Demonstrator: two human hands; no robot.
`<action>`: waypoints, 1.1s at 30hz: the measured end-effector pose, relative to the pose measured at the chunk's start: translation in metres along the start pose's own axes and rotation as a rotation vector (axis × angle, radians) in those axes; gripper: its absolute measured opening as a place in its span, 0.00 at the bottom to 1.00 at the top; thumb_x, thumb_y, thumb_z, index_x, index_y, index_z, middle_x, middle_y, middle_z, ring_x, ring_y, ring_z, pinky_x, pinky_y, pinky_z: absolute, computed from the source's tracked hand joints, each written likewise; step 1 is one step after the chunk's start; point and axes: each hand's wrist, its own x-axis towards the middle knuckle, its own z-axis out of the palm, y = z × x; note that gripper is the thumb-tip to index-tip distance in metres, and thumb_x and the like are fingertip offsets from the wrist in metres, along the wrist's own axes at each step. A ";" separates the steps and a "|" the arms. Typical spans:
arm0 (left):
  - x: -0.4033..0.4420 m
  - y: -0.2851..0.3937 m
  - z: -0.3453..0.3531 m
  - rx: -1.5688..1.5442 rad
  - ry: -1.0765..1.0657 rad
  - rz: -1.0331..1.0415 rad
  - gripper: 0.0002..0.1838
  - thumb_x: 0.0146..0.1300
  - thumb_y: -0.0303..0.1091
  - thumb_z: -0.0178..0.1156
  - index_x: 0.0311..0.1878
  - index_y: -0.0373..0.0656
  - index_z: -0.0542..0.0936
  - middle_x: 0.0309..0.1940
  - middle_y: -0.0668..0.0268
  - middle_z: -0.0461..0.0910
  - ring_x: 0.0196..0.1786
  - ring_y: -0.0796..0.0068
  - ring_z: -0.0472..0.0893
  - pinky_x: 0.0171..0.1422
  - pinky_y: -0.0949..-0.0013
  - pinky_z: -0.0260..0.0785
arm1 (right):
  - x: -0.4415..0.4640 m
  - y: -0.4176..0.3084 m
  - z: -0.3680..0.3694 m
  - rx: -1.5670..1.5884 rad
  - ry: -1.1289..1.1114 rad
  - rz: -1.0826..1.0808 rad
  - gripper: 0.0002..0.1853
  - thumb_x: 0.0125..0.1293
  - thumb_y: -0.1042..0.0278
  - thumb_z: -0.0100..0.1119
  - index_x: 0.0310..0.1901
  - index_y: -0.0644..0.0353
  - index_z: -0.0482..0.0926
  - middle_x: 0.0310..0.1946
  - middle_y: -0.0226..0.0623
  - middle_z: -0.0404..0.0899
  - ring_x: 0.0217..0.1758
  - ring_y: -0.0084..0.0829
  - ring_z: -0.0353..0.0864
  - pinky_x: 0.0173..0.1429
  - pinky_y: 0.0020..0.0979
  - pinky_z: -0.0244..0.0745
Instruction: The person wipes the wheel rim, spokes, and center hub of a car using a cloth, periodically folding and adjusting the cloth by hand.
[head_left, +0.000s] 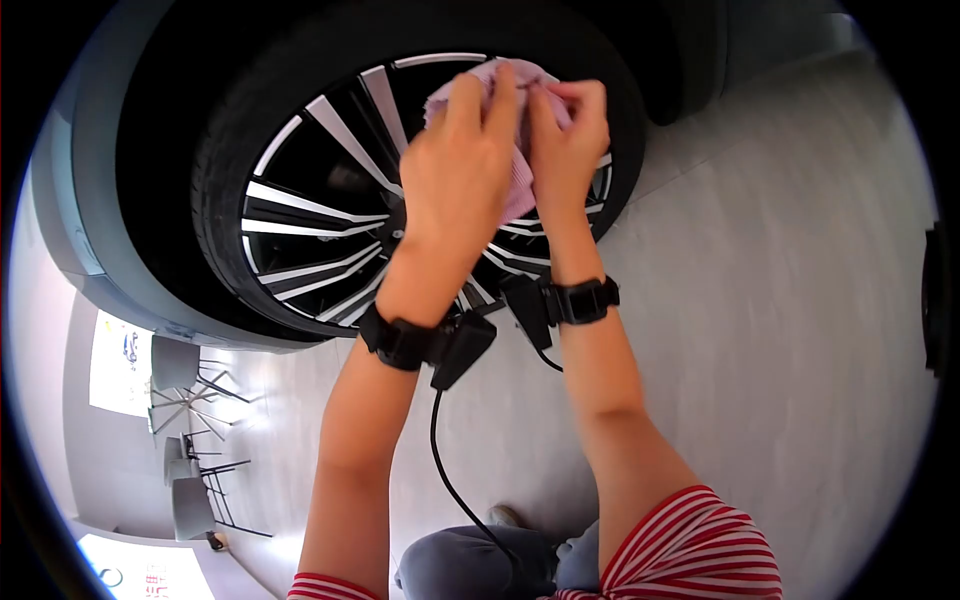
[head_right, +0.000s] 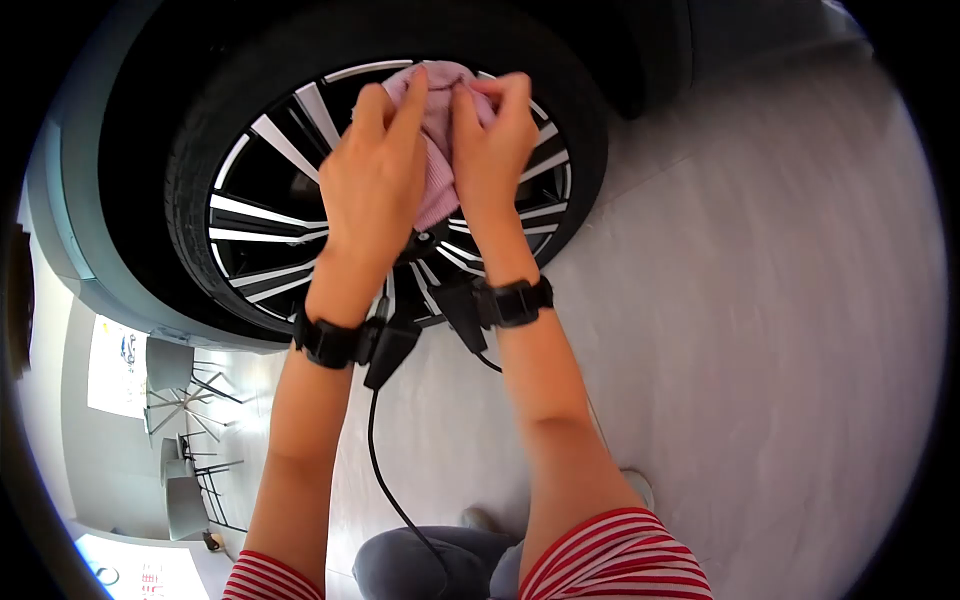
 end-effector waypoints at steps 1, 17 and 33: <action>0.001 -0.003 0.009 -0.006 0.006 -0.026 0.23 0.55 0.23 0.57 0.55 0.48 0.81 0.34 0.66 0.72 0.26 0.67 0.78 0.26 0.67 0.73 | 0.005 0.006 0.002 -0.038 -0.060 0.044 0.08 0.61 0.73 0.62 0.38 0.65 0.73 0.29 0.41 0.80 0.33 0.34 0.80 0.40 0.32 0.73; -0.086 0.029 0.069 -0.125 -0.140 0.035 0.32 0.51 0.24 0.60 0.64 0.42 0.71 0.43 0.64 0.72 0.37 0.68 0.81 0.37 0.70 0.78 | -0.038 0.064 -0.040 -0.254 -0.064 -0.125 0.08 0.61 0.72 0.61 0.36 0.60 0.71 0.30 0.43 0.77 0.33 0.48 0.78 0.38 0.39 0.73; -0.111 0.052 0.098 -0.029 -0.283 -0.021 0.31 0.52 0.28 0.61 0.63 0.54 0.74 0.36 0.65 0.69 0.28 0.70 0.78 0.32 0.69 0.73 | -0.016 0.091 -0.096 -0.301 -0.304 0.222 0.06 0.58 0.72 0.67 0.32 0.63 0.79 0.25 0.29 0.80 0.31 0.16 0.74 0.37 0.24 0.72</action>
